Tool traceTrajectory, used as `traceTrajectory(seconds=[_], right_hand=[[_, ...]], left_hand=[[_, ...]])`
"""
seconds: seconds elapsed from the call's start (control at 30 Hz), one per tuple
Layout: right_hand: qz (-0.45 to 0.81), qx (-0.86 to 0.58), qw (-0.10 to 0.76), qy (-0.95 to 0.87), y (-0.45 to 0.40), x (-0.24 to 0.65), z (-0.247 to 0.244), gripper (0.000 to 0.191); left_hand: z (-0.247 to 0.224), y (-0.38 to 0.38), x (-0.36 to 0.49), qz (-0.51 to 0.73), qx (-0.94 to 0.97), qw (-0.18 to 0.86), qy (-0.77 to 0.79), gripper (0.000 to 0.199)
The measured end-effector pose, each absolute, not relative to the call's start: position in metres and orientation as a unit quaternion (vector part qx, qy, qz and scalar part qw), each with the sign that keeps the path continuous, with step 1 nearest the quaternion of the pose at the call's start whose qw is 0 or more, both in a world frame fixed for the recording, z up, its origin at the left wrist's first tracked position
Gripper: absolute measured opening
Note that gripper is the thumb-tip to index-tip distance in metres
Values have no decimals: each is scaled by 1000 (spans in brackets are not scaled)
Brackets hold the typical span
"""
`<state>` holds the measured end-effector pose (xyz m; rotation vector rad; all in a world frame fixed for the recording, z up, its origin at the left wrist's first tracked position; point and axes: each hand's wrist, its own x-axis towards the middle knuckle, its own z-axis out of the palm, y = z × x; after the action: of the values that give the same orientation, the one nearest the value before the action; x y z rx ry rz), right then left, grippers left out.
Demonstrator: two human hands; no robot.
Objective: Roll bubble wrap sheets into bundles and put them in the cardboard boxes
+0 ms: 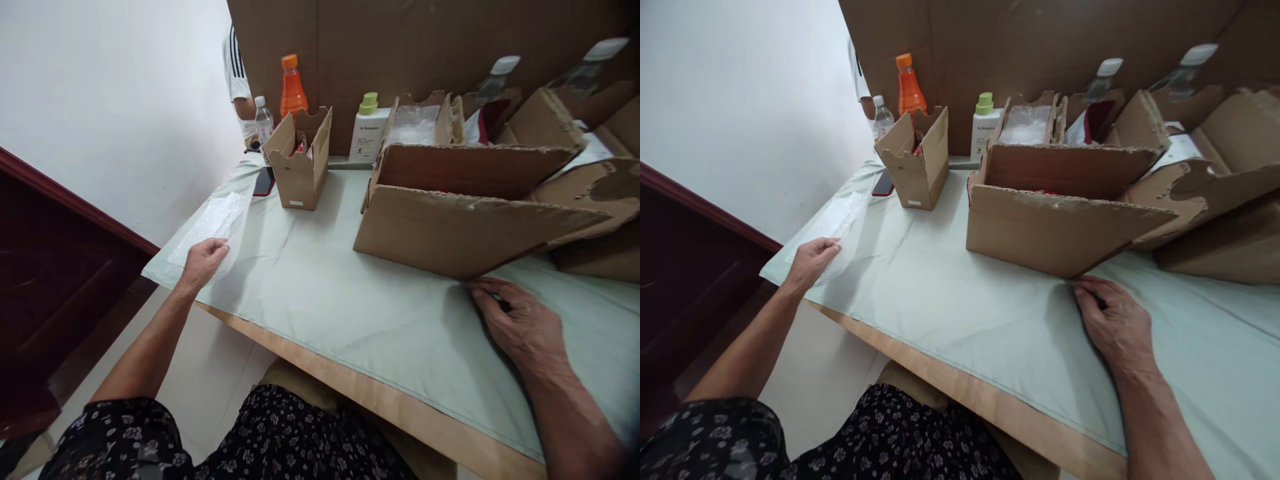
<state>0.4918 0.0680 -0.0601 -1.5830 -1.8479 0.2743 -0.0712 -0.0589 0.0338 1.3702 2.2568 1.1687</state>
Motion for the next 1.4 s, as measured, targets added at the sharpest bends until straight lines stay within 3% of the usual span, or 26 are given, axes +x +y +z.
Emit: traceTrajectory(seconds=[0.43, 0.57, 0.67, 0.97, 1.27, 1.4], right_hand=[[145, -622, 313, -703, 61, 487, -47, 30], [147, -621, 320, -700, 60, 486, -46, 23], [149, -619, 324, -700, 58, 485, -44, 23], [124, -617, 305, -715, 59, 487, -48, 29], [22, -581, 435, -688, 46, 475, -48, 31], [12, -596, 432, -677, 43, 469, -41, 30]], left_hand=[[13, -46, 38, 308, 655, 259, 640, 23], [-3, -56, 79, 216, 765, 183, 579, 12], [-9, -63, 95, 187, 801, 135, 553, 15], [-12, -79, 116, 225, 799, 148, 537, 24], [-20, -86, 157, 275, 783, 190, 524, 27], [-20, -87, 161, 270, 781, 217, 520, 28]])
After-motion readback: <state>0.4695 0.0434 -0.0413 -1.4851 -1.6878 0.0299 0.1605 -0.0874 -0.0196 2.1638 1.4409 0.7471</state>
